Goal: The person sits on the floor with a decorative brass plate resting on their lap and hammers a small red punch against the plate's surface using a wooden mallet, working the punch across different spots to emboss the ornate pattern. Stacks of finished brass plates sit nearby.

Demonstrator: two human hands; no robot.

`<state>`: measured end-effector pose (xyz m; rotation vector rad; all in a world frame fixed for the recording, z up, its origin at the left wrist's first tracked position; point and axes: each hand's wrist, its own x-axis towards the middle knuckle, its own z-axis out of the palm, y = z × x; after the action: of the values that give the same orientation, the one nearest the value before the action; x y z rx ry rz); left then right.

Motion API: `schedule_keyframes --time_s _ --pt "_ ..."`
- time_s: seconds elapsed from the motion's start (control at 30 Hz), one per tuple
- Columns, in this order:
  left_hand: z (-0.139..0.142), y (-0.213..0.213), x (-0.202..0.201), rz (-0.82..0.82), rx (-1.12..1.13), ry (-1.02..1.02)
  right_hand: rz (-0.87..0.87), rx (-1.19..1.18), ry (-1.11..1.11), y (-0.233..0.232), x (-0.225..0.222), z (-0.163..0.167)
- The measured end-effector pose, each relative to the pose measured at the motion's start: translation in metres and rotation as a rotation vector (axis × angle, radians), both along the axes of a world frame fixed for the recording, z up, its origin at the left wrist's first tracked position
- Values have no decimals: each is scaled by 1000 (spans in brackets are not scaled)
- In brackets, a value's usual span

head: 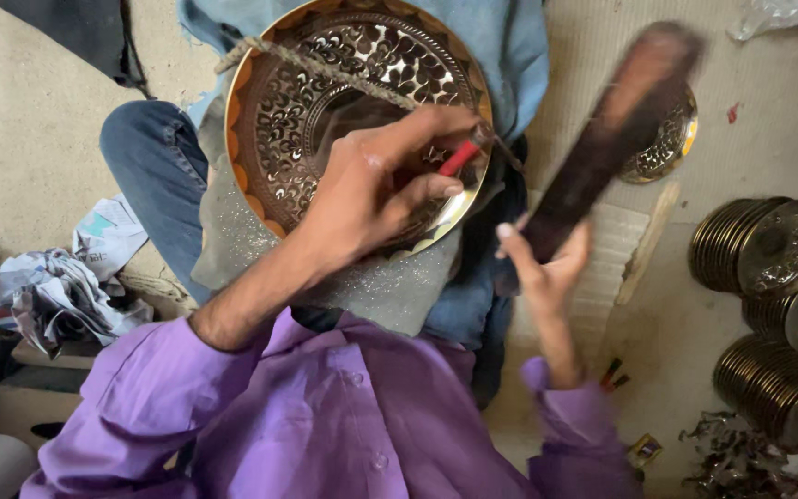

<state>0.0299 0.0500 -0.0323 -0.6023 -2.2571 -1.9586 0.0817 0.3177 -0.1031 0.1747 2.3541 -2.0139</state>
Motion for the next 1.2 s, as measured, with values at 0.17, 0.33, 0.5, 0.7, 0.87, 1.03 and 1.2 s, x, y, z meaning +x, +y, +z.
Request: schedule_keyframes --time_s 0.17,0.33,0.5,0.7,0.87,1.03,1.2 --pt "-1 -1 -4 -77 -40 -70 171 294 173 35 -24 48" --pt "-3 0 -11 -98 -87 -6 395 588 358 40 -59 84" --pt "-2 -1 -11 -112 -103 -28 451 701 474 45 -78 106" --pt "-2 -1 -14 -129 -81 -27 385 499 332 44 -70 135" --pt "-2 -2 -13 -156 -45 -65 542 906 399 30 -81 134" --pt "-2 -3 -13 -164 -54 -40 529 730 327 25 -82 123" --pt "-1 -5 -13 -160 -69 -42 520 645 358 27 -79 120"
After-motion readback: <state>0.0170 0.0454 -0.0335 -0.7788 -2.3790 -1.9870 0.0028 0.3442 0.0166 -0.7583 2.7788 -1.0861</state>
